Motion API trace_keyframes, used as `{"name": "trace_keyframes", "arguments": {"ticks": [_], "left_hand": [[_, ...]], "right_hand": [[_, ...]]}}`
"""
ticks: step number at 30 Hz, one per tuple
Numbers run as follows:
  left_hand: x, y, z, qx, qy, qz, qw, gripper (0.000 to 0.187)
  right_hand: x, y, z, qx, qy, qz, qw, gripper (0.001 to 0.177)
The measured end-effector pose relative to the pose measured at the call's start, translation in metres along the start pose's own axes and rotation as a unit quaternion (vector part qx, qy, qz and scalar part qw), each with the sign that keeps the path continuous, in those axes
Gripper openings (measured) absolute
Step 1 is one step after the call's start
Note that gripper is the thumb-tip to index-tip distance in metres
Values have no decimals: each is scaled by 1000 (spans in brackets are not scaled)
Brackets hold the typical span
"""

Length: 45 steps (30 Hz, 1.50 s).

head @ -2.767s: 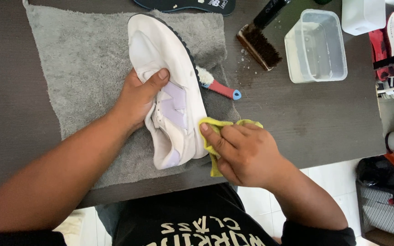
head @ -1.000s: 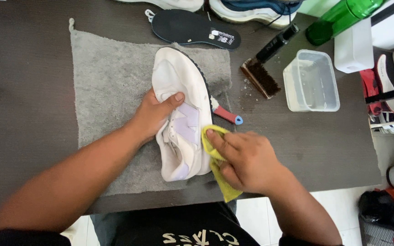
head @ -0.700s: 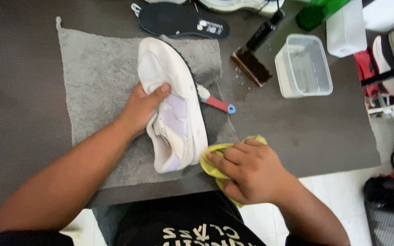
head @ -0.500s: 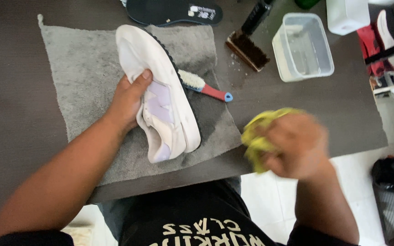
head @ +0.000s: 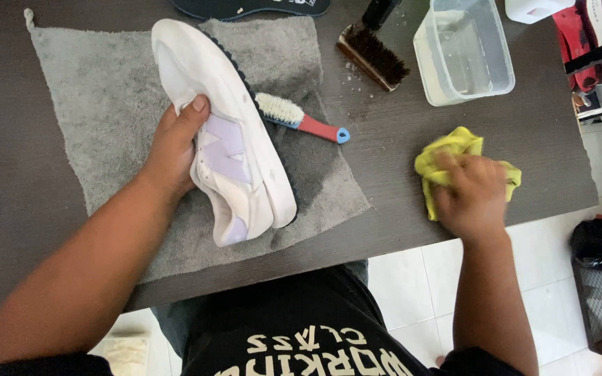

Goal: The person cleans a white New Balance sneaker by first applying a liquid cleaner from a black bottle, then scrubbing the upper with a blue brush dipped in water, and finally wiping the shoe with a yellow cloth. The person handles the shoe, brush, and cloth throughout the process.

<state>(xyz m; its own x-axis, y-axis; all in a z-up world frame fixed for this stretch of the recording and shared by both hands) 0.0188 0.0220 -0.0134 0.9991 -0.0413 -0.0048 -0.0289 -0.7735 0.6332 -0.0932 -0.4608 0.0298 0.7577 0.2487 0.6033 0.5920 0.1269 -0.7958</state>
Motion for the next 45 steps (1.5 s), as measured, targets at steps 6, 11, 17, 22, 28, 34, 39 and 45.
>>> {"name": "trace_keyframes", "arguments": {"ticks": [6, 11, 17, 22, 28, 34, 39, 45], "left_hand": [[10, -30, 20, 106, 30, 48, 993, 42], [5, -25, 10, 132, 51, 39, 989, 52], [10, -46, 21, 135, 67, 50, 987, 57], [5, -38, 17, 139, 62, 44, 987, 58], [11, -48, 24, 126, 55, 56, 989, 59], [10, -48, 26, 125, 55, 46, 990, 57], [4, -17, 7, 100, 44, 60, 992, 50], [-19, 62, -57, 29, -24, 39, 999, 42]], "right_hand": [[11, -4, 13, -16, 33, 52, 998, 61], [10, 6, 18, -63, 157, 73, 983, 76], [25, 4, 11, -55, 70, -72, 993, 55], [32, 16, 12, -33, 28, -84, 996, 59], [58, -3, 39, -61, 86, 116, 988, 72], [79, -9, 67, 1, 18, 60, 998, 50], [119, 15, 118, 134, -58, 107, 983, 38], [151, 51, 152, 43, -102, 208, 972, 32]]}}
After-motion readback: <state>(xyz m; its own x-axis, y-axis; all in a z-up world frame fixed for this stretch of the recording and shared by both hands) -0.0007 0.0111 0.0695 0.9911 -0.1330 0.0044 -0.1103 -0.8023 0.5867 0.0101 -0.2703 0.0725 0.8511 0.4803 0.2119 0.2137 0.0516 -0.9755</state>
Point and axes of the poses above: each hand's wrist, its own x-axis towards the middle knuckle, its own y-axis out of the palm, z = x × y, the point moved 2 cm from there along x, towards the middle knuckle, and after that the axes turned 10 degrees about y, right-handed, at the moved point
